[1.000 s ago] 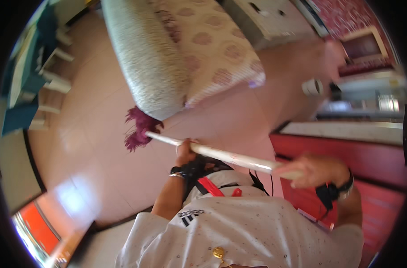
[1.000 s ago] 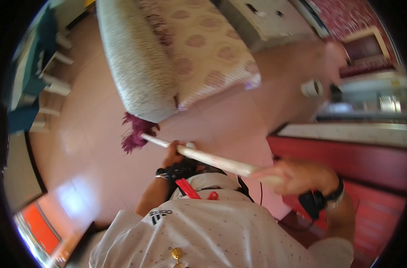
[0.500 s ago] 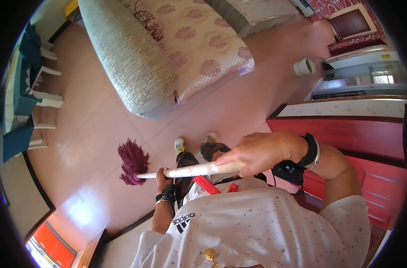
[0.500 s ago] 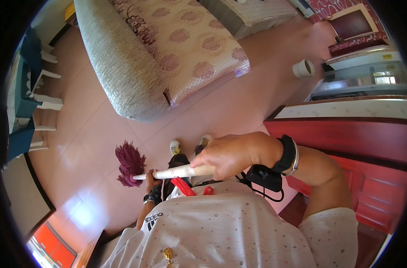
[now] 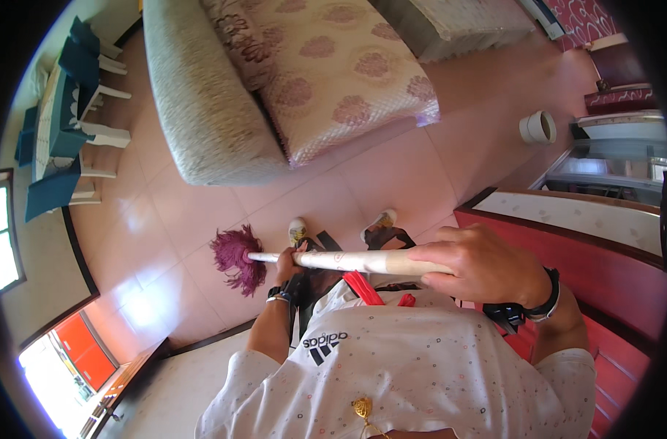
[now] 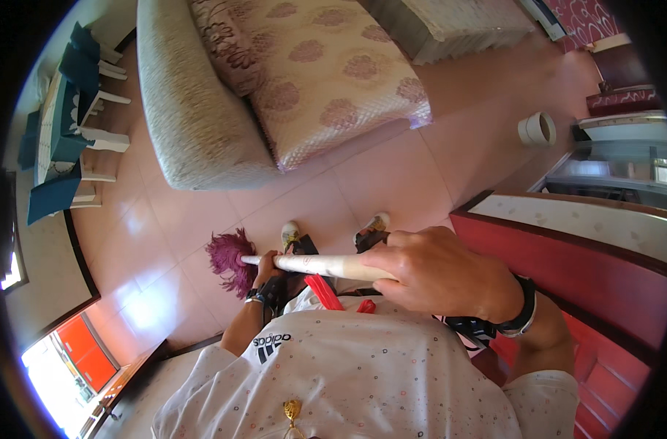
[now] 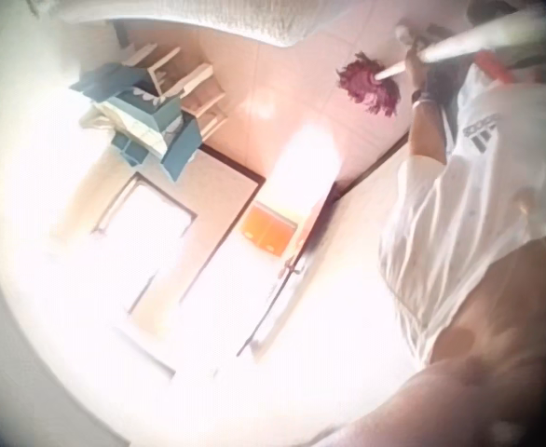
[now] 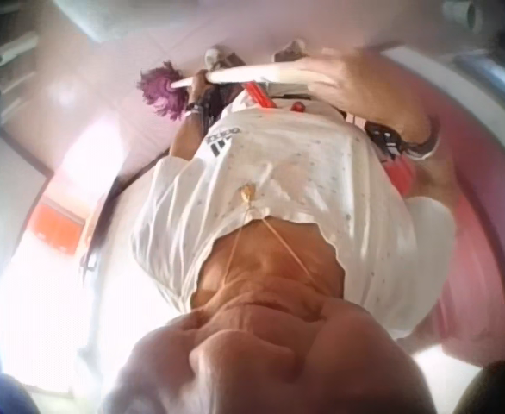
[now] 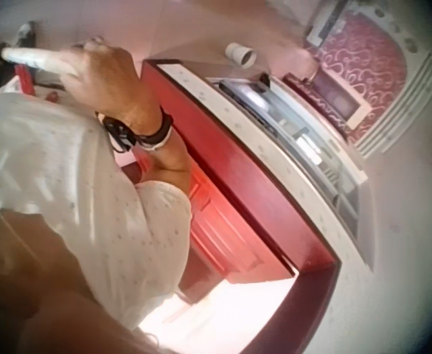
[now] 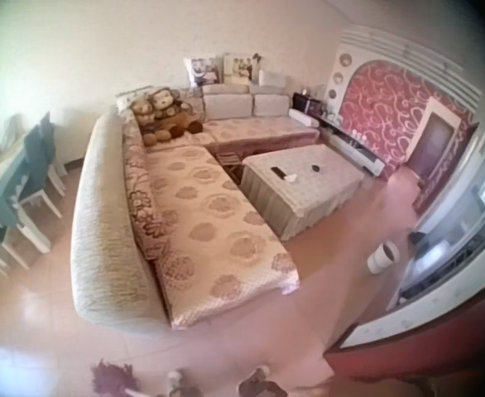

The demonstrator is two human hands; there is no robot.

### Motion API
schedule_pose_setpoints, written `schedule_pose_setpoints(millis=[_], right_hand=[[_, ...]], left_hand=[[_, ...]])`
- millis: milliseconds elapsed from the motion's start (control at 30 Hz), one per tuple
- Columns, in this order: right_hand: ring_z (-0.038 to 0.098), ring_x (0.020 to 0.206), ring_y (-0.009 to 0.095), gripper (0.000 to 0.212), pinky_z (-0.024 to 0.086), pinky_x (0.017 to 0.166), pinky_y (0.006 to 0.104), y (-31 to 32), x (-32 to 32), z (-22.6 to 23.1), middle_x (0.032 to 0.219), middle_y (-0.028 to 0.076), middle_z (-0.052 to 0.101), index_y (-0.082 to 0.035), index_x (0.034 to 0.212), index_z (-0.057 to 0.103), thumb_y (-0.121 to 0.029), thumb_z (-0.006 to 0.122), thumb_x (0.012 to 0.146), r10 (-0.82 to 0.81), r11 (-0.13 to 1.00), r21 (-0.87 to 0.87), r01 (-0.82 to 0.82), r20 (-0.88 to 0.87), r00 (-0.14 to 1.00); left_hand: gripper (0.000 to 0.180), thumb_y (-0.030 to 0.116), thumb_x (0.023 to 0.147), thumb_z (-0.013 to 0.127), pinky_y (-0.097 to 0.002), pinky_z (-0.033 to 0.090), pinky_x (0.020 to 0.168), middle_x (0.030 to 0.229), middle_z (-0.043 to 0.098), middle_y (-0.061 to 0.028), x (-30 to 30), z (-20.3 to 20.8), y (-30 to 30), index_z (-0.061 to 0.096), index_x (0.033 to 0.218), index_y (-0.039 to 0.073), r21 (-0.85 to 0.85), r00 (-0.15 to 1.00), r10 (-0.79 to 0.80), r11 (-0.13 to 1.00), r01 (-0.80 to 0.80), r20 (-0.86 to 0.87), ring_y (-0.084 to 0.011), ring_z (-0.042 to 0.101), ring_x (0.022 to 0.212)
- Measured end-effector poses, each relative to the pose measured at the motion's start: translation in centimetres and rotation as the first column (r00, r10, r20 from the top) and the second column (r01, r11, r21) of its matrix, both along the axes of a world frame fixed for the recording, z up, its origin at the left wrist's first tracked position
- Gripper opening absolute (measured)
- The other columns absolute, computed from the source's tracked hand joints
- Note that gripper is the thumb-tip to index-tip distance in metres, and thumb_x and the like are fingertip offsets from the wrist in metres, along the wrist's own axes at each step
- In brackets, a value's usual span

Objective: The person mops a tiled floor using a mop with a purple head, wiping up a dark red spill near a wooden cabinet and then cleaning other floor areas.

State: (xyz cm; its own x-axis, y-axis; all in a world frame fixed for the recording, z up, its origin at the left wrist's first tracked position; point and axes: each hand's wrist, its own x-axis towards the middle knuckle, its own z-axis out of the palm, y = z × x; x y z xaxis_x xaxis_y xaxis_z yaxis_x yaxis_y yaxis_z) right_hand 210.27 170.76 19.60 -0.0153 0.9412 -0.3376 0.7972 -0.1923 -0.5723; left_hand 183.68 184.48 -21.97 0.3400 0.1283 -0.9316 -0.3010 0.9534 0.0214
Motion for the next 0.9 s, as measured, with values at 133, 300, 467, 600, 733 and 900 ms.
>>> schedule_pose_setpoints(millis=[133,300,467,600,733,900], right_hand=[[0.055,0.061,0.026,0.026,0.045,0.055,0.0344,-6.4,6.2,-0.2,0.07,0.011,0.056,-0.006,0.094,0.062,-0.009,0.061,0.068,-0.195,0.98,0.051,0.194,0.023,0.981],[0.053,0.059,0.026,0.025,0.043,0.053,0.0341,-13.8,12.7,2.8,0.069,0.011,0.055,-0.005,0.092,0.062,-0.008,0.061,0.067,-0.4,0.916,0.049,0.398,0.028,0.916],[0.052,0.059,0.026,0.021,0.041,0.051,0.0353,-20.4,16.3,5.7,0.066,0.01,0.054,-0.007,0.087,0.063,-0.009,0.06,0.066,-0.639,0.769,0.071,0.635,0.125,0.759],[0.05,0.059,0.025,0.021,0.04,0.051,0.0349,-25.0,17.1,7.2,0.068,0.009,0.056,-0.009,0.086,0.063,-0.009,0.061,0.065,-0.757,0.642,0.102,0.76,0.241,0.607],[0.05,0.057,0.025,0.019,0.038,0.048,0.0328,-27.5,16.8,9.1,0.067,0.01,0.056,-0.005,0.085,0.061,-0.009,0.061,0.066,-0.865,0.483,0.065,0.873,0.192,0.464],[0.053,0.056,0.026,0.018,0.041,0.053,0.0329,-28.9,15.0,8.4,0.068,0.012,0.057,0.0,0.084,0.059,-0.005,0.063,0.067,-0.991,0.113,0.084,0.99,0.087,0.106]], left_hand=[[0.008,0.006,0.078,0.046,-0.0371,0.05,0.063,0.07,0.055,-0.009,9.3,-0.2,-3.5,0.047,0.082,-0.001,0.002,0.974,-0.208,0.978,0.209,-0.092,-0.0235,0.055,0.06],[0.017,0.017,0.081,0.044,-0.0389,0.047,0.068,0.071,0.054,-0.0114,19.6,0.4,-7.8,0.051,0.082,0.002,0.067,0.915,-0.394,0.914,0.4,-0.083,-0.0251,0.054,0.065],[0.011,0.014,0.078,0.046,-0.0344,0.046,0.07,0.074,0.054,-0.0094,32.2,6.2,-13.4,0.05,0.08,0.004,-0.08,0.851,-0.525,0.849,0.522,-0.027,-0.0238,0.054,0.071],[0.011,0.003,0.073,0.051,-0.0326,0.046,0.071,0.076,0.051,-0.0049,37.7,6.6,-18.0,0.045,0.081,0.007,-0.126,0.852,-0.519,0.842,0.524,0.069,-0.0211,0.053,0.074],[0.016,0.005,0.077,0.052,-0.0353,0.047,0.067,0.077,0.049,-0.0088,43.2,5.5,-21.9,0.041,0.088,0.004,-0.093,0.754,-0.656,0.753,0.652,-0.024,-0.0221,0.051,0.071],[0.024,0.008,0.078,0.053,-0.0415,0.049,0.064,0.082,0.05,-0.0131,48.6,5.7,-25.1,0.038,0.096,0.003,0.014,0.587,-0.809,0.587,0.809,-0.002,-0.0254,0.054,0.074]])
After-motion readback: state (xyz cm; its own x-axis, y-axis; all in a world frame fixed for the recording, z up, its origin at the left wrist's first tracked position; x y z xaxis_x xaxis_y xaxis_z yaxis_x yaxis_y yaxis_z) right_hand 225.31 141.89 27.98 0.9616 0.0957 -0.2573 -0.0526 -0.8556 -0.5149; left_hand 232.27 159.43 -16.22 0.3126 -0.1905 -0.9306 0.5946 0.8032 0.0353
